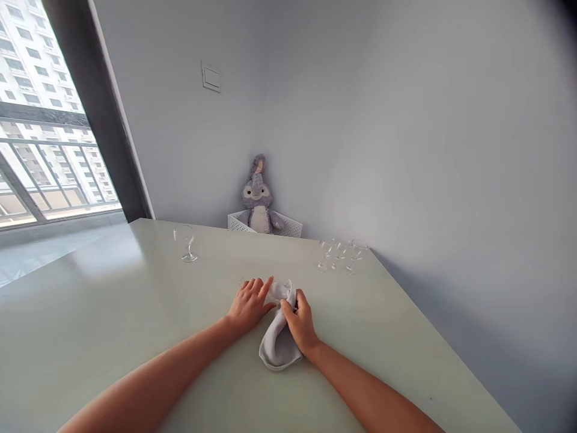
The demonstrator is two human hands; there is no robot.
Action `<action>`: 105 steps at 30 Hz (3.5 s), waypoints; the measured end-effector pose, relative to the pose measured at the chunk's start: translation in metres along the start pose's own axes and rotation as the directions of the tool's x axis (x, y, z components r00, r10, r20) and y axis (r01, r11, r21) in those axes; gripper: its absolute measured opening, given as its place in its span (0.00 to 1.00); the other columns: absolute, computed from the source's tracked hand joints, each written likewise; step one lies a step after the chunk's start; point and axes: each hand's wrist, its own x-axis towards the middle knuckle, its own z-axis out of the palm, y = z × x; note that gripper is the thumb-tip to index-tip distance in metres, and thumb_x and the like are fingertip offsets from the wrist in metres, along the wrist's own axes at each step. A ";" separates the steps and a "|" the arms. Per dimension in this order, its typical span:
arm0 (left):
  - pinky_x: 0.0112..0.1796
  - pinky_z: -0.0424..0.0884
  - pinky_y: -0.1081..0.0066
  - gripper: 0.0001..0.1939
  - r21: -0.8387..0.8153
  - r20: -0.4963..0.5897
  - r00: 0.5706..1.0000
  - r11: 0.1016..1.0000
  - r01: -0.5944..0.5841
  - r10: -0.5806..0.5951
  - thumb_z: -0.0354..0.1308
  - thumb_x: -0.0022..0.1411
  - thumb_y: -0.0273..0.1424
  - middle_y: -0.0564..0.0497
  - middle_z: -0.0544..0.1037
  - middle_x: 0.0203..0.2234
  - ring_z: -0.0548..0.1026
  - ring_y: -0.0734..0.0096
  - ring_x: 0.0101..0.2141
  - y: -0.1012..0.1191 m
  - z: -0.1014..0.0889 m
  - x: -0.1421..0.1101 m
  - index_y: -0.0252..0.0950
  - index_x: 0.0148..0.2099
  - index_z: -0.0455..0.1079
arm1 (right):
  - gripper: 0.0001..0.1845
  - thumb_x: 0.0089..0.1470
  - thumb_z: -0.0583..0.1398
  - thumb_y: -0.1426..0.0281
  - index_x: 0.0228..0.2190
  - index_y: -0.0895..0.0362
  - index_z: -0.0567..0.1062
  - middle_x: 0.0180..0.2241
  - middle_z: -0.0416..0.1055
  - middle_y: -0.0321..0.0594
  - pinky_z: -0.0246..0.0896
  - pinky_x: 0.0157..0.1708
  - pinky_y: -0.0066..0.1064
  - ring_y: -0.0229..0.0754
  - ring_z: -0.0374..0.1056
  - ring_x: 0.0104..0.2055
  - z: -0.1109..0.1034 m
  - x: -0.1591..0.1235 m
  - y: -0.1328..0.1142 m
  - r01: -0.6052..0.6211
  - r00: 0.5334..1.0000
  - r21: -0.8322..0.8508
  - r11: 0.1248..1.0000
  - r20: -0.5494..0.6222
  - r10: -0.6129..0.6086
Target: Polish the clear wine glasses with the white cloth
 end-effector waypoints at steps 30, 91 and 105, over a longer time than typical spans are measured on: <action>0.40 0.61 0.62 0.25 -0.148 -0.016 0.997 0.986 -0.079 0.078 0.45 0.61 0.38 0.44 0.69 0.38 0.67 0.61 0.38 0.004 -0.013 -0.005 0.35 0.59 0.50 | 0.14 0.48 0.58 0.66 0.39 0.52 0.74 0.33 0.71 0.39 0.64 0.32 0.33 0.42 0.66 0.34 -0.011 -0.007 -0.031 -0.159 0.881 0.155 0.975 0.469 0.069; 0.21 0.54 0.77 0.27 -0.783 0.622 0.724 0.224 0.580 0.300 0.44 0.57 0.50 0.57 0.61 0.16 0.59 0.81 0.16 0.001 -0.050 0.012 0.31 0.41 0.68 | 0.12 0.48 0.55 0.78 0.26 0.52 0.77 0.26 0.74 0.36 0.59 0.39 0.38 0.43 0.67 0.34 -0.061 0.035 -0.008 0.661 0.745 -0.280 0.696 0.353 -0.565; 0.20 0.53 0.76 0.09 -0.495 0.495 0.851 0.746 0.444 -0.178 0.50 0.52 0.31 0.55 0.65 0.15 0.63 0.77 0.17 0.011 -0.030 0.006 0.35 0.21 0.61 | 0.12 0.51 0.57 0.64 0.38 0.50 0.74 0.40 0.71 0.39 0.33 0.57 0.52 0.52 0.55 0.54 -0.035 0.004 -0.033 0.795 0.603 -0.481 0.370 0.554 -0.574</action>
